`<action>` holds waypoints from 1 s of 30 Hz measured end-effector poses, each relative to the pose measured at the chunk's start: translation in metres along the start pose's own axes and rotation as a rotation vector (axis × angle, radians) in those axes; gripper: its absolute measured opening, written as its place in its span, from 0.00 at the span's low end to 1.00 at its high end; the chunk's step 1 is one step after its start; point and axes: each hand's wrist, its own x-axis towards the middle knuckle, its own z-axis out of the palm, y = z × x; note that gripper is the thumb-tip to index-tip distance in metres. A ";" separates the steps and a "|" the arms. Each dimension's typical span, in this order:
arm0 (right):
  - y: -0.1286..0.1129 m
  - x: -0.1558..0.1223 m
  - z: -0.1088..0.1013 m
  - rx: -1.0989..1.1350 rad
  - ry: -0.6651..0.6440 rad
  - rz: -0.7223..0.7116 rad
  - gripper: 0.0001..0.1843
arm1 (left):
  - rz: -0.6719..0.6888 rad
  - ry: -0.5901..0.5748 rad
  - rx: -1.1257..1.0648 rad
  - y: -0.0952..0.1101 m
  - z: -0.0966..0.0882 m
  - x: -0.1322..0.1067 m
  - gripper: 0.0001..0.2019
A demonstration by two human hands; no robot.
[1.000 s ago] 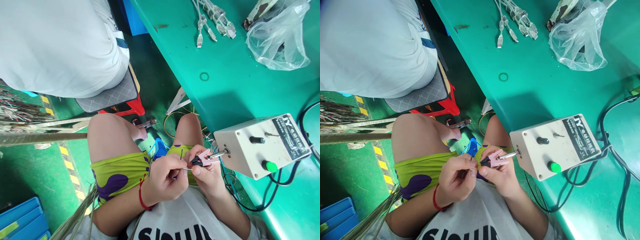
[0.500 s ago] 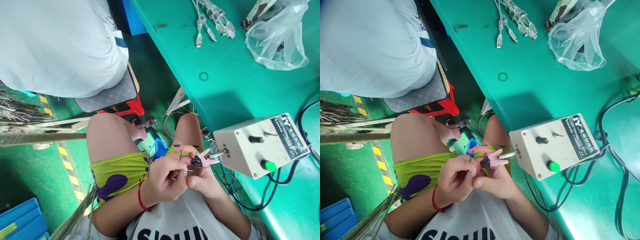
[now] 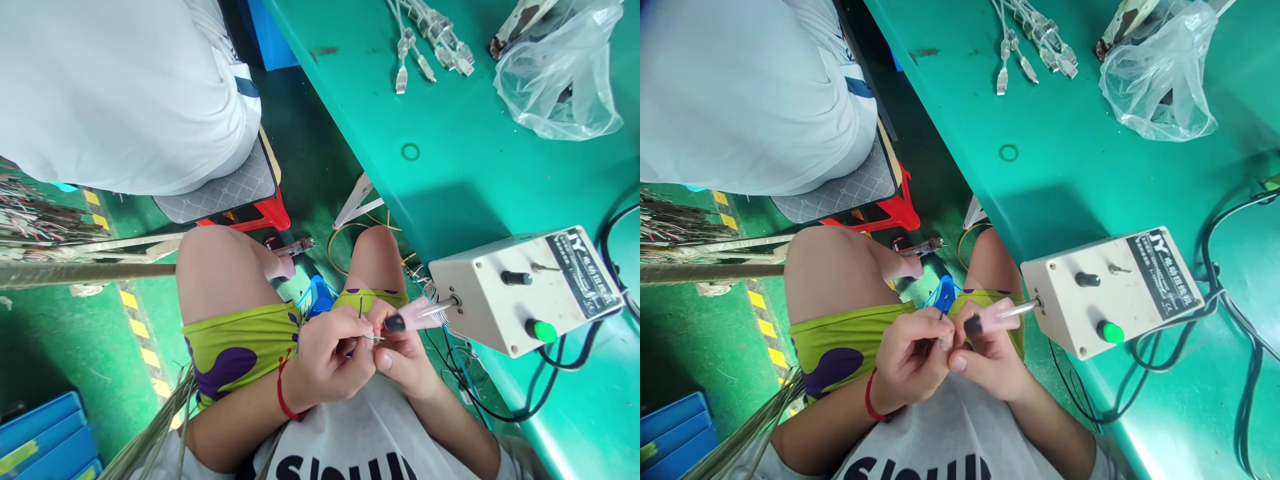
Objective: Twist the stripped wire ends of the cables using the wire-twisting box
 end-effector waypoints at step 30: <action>-0.014 0.004 -0.002 0.056 0.178 -0.220 0.22 | 0.039 0.090 -0.041 0.002 0.004 -0.001 0.21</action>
